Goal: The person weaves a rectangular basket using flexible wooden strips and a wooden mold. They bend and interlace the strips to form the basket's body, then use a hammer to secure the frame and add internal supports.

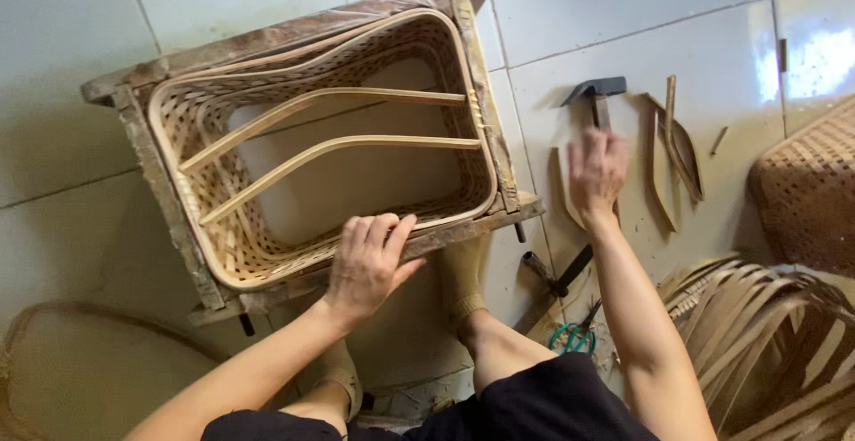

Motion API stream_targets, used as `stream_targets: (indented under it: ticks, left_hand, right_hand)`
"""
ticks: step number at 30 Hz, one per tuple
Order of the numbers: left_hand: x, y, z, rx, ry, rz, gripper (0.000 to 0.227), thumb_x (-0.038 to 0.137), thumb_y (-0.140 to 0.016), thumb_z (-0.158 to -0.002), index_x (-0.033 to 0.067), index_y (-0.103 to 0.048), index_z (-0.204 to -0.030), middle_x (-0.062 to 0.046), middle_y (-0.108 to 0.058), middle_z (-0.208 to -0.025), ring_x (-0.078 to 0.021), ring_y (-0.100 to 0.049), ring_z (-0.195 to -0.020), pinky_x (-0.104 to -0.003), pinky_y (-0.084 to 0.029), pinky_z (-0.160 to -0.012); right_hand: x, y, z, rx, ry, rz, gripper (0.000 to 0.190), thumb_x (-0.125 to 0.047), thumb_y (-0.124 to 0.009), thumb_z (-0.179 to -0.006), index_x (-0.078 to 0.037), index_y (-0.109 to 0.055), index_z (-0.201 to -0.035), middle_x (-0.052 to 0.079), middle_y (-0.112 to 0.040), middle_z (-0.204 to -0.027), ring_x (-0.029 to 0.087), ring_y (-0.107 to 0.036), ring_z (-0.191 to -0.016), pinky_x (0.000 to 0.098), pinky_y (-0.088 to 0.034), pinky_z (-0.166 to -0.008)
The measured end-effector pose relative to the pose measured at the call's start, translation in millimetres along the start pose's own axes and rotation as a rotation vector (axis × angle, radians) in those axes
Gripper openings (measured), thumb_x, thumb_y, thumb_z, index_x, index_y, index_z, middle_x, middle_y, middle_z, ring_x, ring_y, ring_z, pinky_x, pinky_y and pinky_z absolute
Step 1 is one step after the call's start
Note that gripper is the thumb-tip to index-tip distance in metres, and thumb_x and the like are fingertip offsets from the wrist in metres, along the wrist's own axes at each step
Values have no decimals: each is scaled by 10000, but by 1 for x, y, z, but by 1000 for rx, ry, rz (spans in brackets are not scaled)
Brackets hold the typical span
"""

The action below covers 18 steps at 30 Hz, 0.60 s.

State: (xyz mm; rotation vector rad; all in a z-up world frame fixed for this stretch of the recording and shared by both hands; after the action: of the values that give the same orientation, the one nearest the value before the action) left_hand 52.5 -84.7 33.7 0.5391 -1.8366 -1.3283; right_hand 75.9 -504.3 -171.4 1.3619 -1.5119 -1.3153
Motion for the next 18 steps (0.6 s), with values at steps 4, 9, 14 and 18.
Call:
stream_targets:
  ticks: [4,9,14,18]
  left_hand:
    - [-4,-13,5,58,-16,-60,768,310,-880,-718,-9,-611,-1363,-103,-543,-1081,-283,-554,-1006,-435,-469,-991]
    - [-4,-6,9,49,-13,4,742,292,-891,-688,20,-618,-1322,-89,-546,-1058,-274,-554,-1001,-423,-483,-964]
    - [-7,-2,7,23,41,102,649,246,-899,-661,72,-652,-1236,-77,-535,-1004,-259,-551,-959,-387,-509,-885]
    - [-11,-2,6,26,51,143,630,252,-904,-637,83,-661,-1194,-78,-527,-975,-264,-550,-935,-392,-509,-847]
  right_hand:
    - [-25,8,23,-309,-83,-198,223,-267,-663,-1030,-50,-631,-1070,127,-695,-943,286,-673,-812,480,-564,-691]
    - [-53,40,-21,-206,-206,-539,171,-156,-493,-1105,-26,-595,-1063,123,-673,-908,221,-672,-755,362,-587,-614]
    - [-96,159,-118,242,426,-258,258,-244,-504,-1247,-18,-584,-1151,130,-635,-943,244,-624,-879,382,-545,-760]
    - [-171,192,-162,-139,-17,-932,345,-321,-408,-1185,-82,-648,-1248,-3,-475,-765,118,-433,-637,310,-366,-529]
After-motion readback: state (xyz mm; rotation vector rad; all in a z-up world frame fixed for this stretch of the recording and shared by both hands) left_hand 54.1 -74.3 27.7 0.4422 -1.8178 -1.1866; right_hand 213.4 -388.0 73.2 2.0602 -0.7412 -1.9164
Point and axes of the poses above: each hand's wrist, its own z-axis away from the middle knuckle, its own y-axis out of the back of the hand, x = y × z, the point moved 2 cm from there along -z, towards the middle knuckle
